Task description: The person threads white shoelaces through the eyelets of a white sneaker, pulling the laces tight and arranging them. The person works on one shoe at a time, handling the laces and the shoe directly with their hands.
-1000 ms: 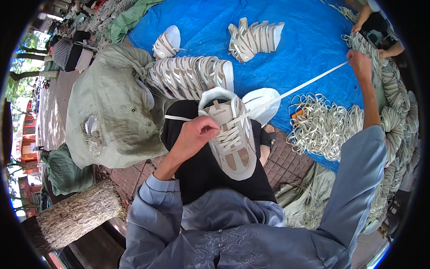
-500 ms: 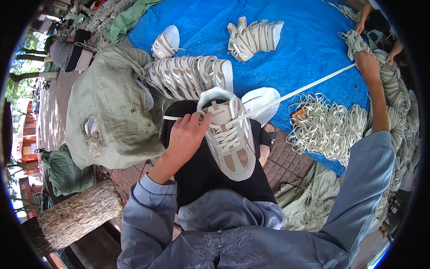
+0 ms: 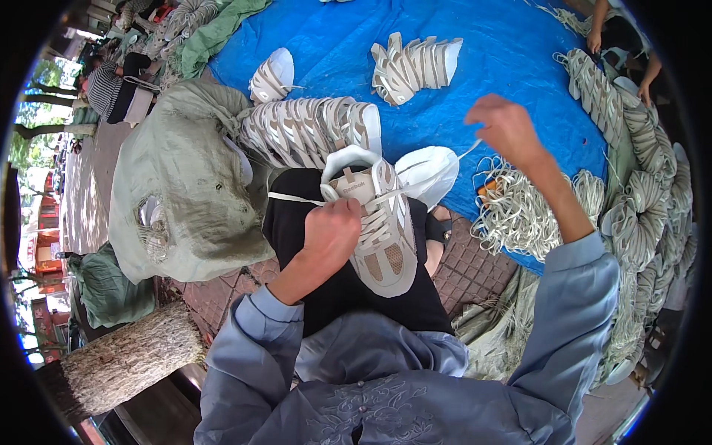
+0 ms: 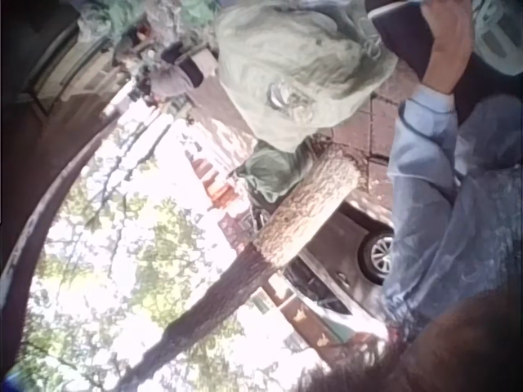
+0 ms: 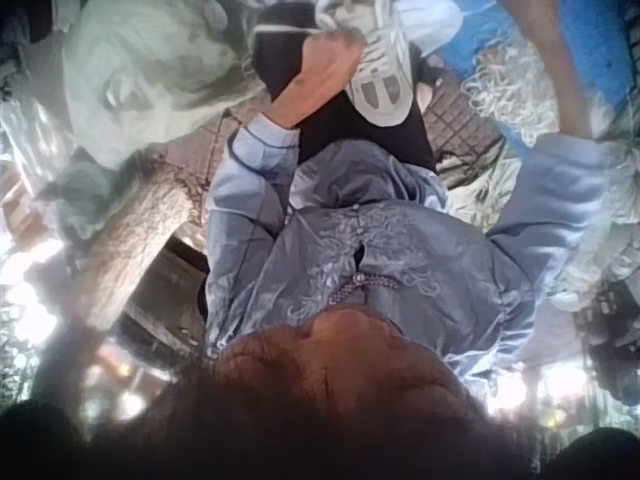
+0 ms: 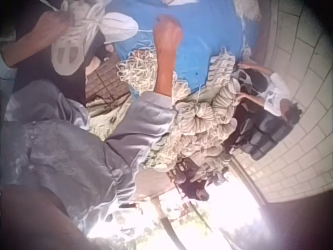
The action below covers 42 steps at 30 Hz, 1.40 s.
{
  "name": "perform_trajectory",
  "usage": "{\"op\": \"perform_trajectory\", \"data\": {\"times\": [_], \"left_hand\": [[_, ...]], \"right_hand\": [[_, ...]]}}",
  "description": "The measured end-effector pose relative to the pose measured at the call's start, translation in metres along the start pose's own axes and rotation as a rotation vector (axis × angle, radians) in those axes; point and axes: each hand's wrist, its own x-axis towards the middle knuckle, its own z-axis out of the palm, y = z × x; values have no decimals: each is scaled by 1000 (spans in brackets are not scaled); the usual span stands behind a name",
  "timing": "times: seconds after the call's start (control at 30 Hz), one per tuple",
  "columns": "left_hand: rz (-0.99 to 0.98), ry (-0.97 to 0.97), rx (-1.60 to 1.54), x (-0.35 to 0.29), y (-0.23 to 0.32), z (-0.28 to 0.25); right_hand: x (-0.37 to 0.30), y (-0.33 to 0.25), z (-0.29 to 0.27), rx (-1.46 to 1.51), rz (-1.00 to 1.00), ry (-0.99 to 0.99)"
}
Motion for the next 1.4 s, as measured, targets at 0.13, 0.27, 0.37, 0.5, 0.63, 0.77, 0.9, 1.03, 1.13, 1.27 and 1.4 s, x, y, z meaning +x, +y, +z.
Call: {"op": "perform_trajectory", "data": {"times": [0.13,0.27,0.37,0.5,0.63,0.77,0.9,1.03,1.13,1.27,1.4], "left_hand": [[-98,236,-325,-18,-12,5],[-181,330,-565,-33,-12,9],[-218,368,-664,-39,-11,13],[-249,294,-816,-40,-11,17],[-425,147,-1102,-47,-15,4],[-452,27,-1095,-38,-13,-3],[-500,48,-1077,-35,-15,-6],[-576,59,-1147,-37,-22,-6],[-584,21,-1184,-39,-19,-3],[-575,41,-1203,-40,-18,-2],[-602,8,-1207,-37,-17,-7]], "right_hand": [[10,-101,60,581,-139,-103],[6,-138,106,561,-162,-80],[5,-148,113,502,-189,-42],[6,-149,112,391,-277,-38],[7,-143,103,388,-310,78],[12,-149,93,372,-325,166],[18,-144,94,348,-287,30],[10,-139,100,378,-345,3],[9,-142,101,255,-494,-9],[5,-140,103,96,-635,80],[6,-145,112,190,-584,265]]}}
